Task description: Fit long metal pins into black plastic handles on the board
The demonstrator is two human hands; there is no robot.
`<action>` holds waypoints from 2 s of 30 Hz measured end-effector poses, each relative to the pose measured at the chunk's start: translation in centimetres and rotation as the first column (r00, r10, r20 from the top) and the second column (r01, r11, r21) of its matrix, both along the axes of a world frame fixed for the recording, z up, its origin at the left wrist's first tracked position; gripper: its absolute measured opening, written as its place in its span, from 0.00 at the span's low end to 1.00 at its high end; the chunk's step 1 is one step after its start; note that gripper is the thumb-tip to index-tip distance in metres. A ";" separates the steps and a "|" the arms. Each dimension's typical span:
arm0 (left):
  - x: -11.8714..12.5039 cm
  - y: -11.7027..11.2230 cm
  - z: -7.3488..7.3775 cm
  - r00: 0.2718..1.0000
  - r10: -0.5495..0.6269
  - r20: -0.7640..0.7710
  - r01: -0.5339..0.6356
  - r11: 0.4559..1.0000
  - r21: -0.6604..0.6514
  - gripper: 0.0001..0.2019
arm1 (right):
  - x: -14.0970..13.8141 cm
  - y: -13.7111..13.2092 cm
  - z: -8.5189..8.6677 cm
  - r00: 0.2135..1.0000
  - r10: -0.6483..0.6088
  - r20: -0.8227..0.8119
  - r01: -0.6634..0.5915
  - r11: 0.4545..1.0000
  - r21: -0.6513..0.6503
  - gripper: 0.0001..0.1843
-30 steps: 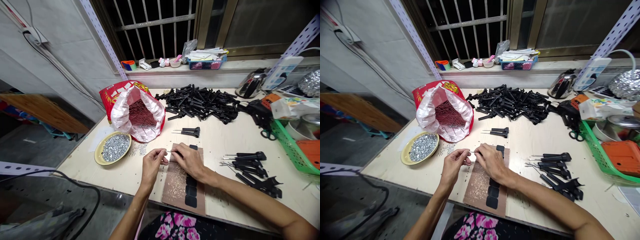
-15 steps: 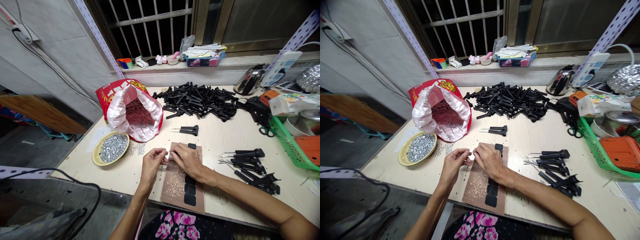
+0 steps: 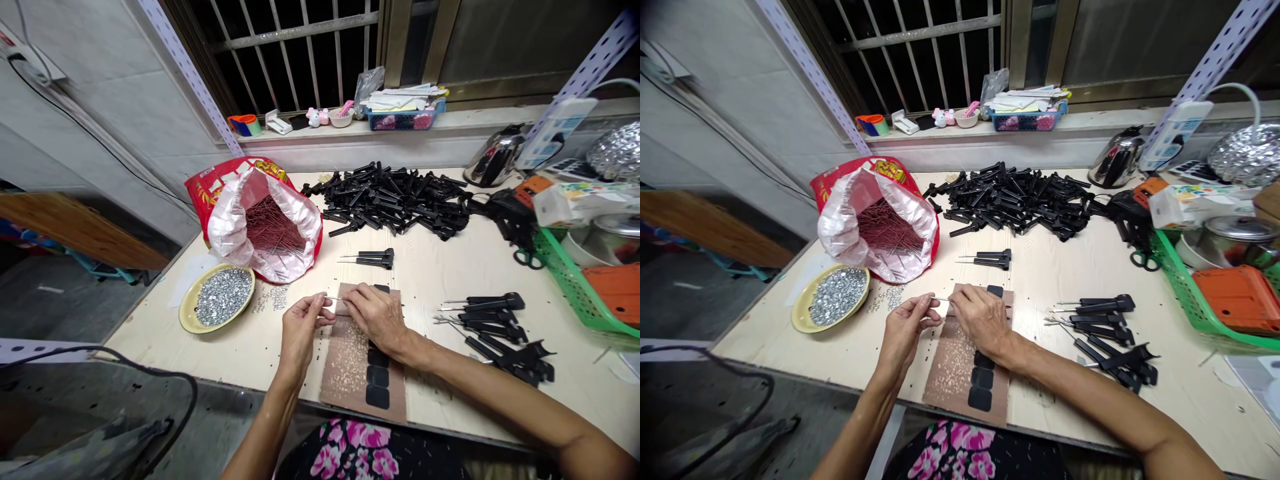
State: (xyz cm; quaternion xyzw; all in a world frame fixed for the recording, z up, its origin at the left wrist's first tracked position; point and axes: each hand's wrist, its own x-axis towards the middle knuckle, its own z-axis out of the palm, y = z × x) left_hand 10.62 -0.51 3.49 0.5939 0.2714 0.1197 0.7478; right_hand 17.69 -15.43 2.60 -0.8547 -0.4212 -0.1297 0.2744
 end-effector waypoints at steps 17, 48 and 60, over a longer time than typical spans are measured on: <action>0.6 0.9 0.3 0.992 -0.095 -0.086 0.063 0.944 -0.325 0.15 | 0.1 -0.6 -0.1 1.000 0.022 -0.006 -0.022 1.000 0.016 0.12; 1.1 0.1 -0.2 0.993 -0.094 -0.076 0.090 0.995 -0.051 0.14 | 0.7 -0.6 -0.8 0.995 -0.011 -0.094 0.007 0.999 -0.047 0.13; 0.7 0.3 -0.7 0.987 -0.137 -0.084 0.139 0.990 0.020 0.13 | 0.7 -0.7 -0.7 0.974 0.029 -0.224 -0.037 0.999 -0.033 0.12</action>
